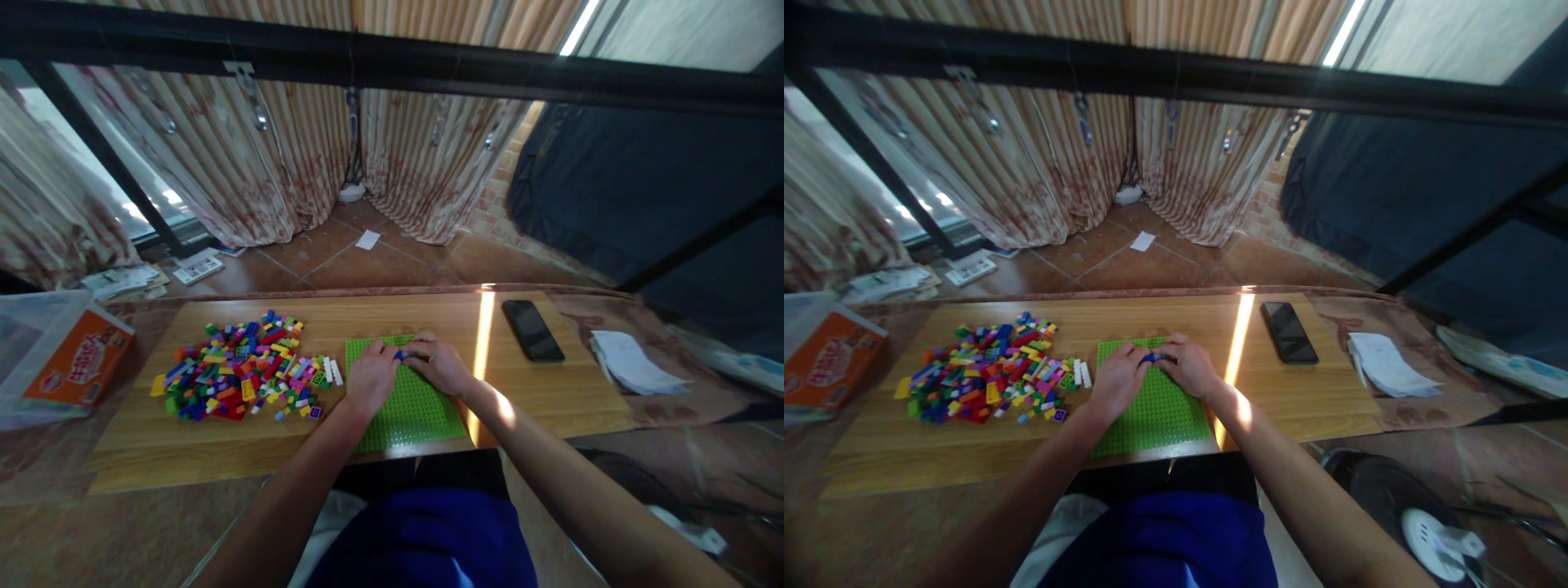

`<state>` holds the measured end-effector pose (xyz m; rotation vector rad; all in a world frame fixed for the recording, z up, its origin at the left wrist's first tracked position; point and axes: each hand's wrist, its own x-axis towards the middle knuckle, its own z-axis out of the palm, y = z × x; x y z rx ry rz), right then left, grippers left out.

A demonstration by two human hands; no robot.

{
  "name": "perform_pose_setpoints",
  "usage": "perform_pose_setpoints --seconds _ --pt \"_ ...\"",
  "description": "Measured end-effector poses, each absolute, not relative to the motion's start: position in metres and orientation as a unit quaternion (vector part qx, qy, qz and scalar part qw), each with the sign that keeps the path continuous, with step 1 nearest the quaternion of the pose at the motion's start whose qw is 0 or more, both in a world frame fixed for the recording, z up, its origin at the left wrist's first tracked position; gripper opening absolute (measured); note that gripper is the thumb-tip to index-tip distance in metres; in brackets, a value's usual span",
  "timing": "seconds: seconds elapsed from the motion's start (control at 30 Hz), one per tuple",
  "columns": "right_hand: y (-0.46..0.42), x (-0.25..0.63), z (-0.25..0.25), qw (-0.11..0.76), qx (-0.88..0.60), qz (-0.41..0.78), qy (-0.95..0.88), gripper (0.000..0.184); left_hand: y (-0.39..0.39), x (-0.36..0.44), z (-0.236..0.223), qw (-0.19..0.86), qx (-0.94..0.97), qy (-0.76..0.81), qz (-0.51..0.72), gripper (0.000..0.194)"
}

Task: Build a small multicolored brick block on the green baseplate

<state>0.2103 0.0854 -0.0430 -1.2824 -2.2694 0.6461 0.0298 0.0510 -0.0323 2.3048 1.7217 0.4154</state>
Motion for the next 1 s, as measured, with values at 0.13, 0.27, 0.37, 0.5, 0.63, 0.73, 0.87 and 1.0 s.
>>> perform_pose_setpoints --seconds 0.13,0.27,0.37,0.5,0.63,0.73,0.87,1.0 --pt "0.084 0.205 -0.042 0.219 -0.483 0.215 -0.82 0.016 0.057 0.029 -0.037 0.121 0.793 0.578 0.149 0.018" --pt "0.081 0.202 -0.046 0.227 -0.495 0.202 -0.814 0.014 0.059 0.027 -0.043 0.117 0.803 0.559 0.169 0.017" --pt "0.08 0.202 -0.047 0.237 -0.494 0.203 -0.811 0.013 0.059 0.026 -0.046 0.11 0.804 0.555 0.18 0.016" --pt "0.08 0.203 -0.048 0.249 -0.488 0.204 -0.811 0.013 0.059 0.026 -0.045 0.108 0.803 0.554 0.191 0.016" --pt "0.083 0.204 -0.05 0.254 -0.483 0.211 -0.811 0.013 0.06 0.025 -0.044 0.109 0.803 0.556 0.188 0.016" --pt "0.083 0.205 -0.051 0.253 -0.48 0.212 -0.812 0.013 0.06 0.026 -0.044 0.107 0.804 0.557 0.182 0.017" --pt "0.083 0.206 -0.053 0.254 -0.478 0.198 -0.817 0.014 0.06 0.024 -0.042 0.127 0.796 0.564 0.178 0.018" --pt "0.081 0.205 -0.052 0.249 -0.482 0.192 -0.818 0.014 0.064 0.02 -0.036 0.162 0.801 0.55 0.171 0.019"
